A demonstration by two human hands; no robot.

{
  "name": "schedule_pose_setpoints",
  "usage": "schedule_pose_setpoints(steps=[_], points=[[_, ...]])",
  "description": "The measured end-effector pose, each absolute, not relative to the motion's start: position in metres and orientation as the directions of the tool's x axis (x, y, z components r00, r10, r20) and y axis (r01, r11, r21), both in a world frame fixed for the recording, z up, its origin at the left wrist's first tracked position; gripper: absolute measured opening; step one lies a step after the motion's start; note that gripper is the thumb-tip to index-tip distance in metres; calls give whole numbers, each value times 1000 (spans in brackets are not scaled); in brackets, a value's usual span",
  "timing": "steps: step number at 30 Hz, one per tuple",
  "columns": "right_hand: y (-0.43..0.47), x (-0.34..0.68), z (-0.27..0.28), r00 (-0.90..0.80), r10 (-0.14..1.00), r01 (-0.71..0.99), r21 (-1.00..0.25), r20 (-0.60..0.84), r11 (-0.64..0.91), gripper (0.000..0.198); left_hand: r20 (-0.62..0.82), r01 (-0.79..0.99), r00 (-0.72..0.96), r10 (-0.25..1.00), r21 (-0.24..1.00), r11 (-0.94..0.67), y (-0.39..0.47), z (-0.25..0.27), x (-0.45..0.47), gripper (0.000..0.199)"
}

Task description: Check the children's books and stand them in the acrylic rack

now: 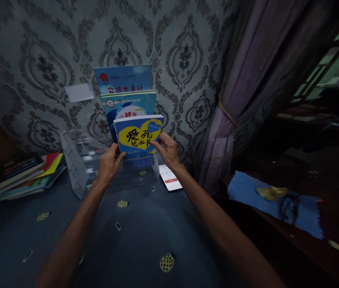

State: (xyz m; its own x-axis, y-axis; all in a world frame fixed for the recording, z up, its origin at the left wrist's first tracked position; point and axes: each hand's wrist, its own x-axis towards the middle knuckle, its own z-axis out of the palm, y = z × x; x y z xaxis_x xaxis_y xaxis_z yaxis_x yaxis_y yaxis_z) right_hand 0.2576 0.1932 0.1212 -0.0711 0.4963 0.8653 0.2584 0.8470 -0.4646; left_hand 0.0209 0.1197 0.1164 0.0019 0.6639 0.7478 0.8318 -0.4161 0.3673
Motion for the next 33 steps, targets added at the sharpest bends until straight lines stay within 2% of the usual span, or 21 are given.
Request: schedule_pose_setpoints(steps=[5, 8, 11, 14, 18, 24, 29, 33], points=[[192, 257, 116, -52, 515, 329, -472, 856, 818, 34, 692, 888, 16, 722, 322, -329, 118, 115, 22, 14], [192, 254, 111, -12, 542, 339, -506, 840, 793, 26, 604, 957, -3, 797, 234, -173, 112, 119, 28, 14], [189, 252, 101, 19, 575, 379, -538, 818, 753, 26, 503, 992, -47, 863, 124, -18, 105, 122, 38, 17], [185, 252, 90, 24, 574, 421, -529, 818, 737, 19, 460, 995, -94, 883, 78, 66, 99, 122, 47, 21], [179, 251, 83, 44, 586, 434, -544, 809, 718, 20, 491, 987, -141, 860, 133, 86, 97, 120, 52, 24], [182, 243, 85, 104, 586, 466, -560, 804, 685, 44, 566, 963, -174, 806, 267, 21, 102, 122, 58, 33], [185, 227, 77, 81, 679, 324, -663, 730, 674, 47, 586, 951, -174, 791, 309, -19, 106, 119, 60, 37], [185, 214, 69, 146, 702, 269, -711, 697, 649, 51, 616, 952, -172, 769, 305, -30, 108, 116, 61, 35]])
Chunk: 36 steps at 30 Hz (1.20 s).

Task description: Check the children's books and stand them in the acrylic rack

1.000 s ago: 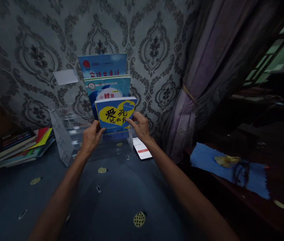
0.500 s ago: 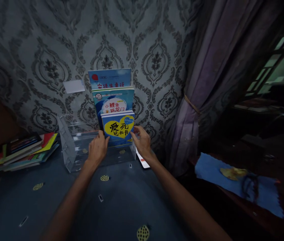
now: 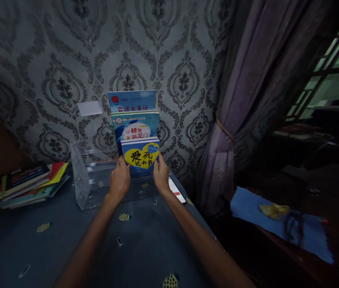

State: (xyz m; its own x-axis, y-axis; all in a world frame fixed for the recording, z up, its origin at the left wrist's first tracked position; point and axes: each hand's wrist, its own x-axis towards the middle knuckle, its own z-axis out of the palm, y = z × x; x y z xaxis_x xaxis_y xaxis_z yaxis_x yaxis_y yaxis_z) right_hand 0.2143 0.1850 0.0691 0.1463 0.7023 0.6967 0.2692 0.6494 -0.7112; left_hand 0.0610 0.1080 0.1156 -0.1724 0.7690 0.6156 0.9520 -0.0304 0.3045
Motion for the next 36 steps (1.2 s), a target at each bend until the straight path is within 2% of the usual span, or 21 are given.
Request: schedule_pose_setpoints(steps=[8, 14, 20, 23, 26, 28, 31, 34, 36], points=[[188, 206, 67, 211, 697, 271, -726, 685, 632, 51, 541, 963, -177, 822, 267, 31, 105, 124, 62, 27], [189, 202, 62, 225, 688, 237, -723, 690, 649, 53, 546, 968, -158, 823, 249, 21, 105, 125, 61, 19], [190, 208, 64, 194, 684, 248, -710, 703, 660, 58, 537, 967, -167, 827, 254, 30, 103, 124, 58, 23], [183, 216, 67, 144, 700, 274, -708, 700, 652, 58, 562, 964, -123, 818, 265, -37, 100, 122, 50, 29], [156, 225, 57, 163, 704, 311, -713, 691, 628, 56, 663, 958, -23, 748, 229, -173, 92, 113, 38, 36], [124, 229, 43, 95, 735, 340, -716, 671, 609, 52, 728, 952, 41, 684, 178, -248, 77, 101, 29, 40], [60, 236, 18, -176, 804, 366, -721, 568, 589, 40, 746, 945, 125, 655, 112, -307, 39, 72, 13, 38], [-1, 246, 0, -341, 808, 370, -721, 480, 585, 28, 651, 940, 200, 732, 83, -331, -6, 37, -13, 35], [-31, 255, -4, -395, 803, 383, -715, 446, 585, 27, 575, 952, 183, 797, 99, -290, -30, 16, -35, 34]])
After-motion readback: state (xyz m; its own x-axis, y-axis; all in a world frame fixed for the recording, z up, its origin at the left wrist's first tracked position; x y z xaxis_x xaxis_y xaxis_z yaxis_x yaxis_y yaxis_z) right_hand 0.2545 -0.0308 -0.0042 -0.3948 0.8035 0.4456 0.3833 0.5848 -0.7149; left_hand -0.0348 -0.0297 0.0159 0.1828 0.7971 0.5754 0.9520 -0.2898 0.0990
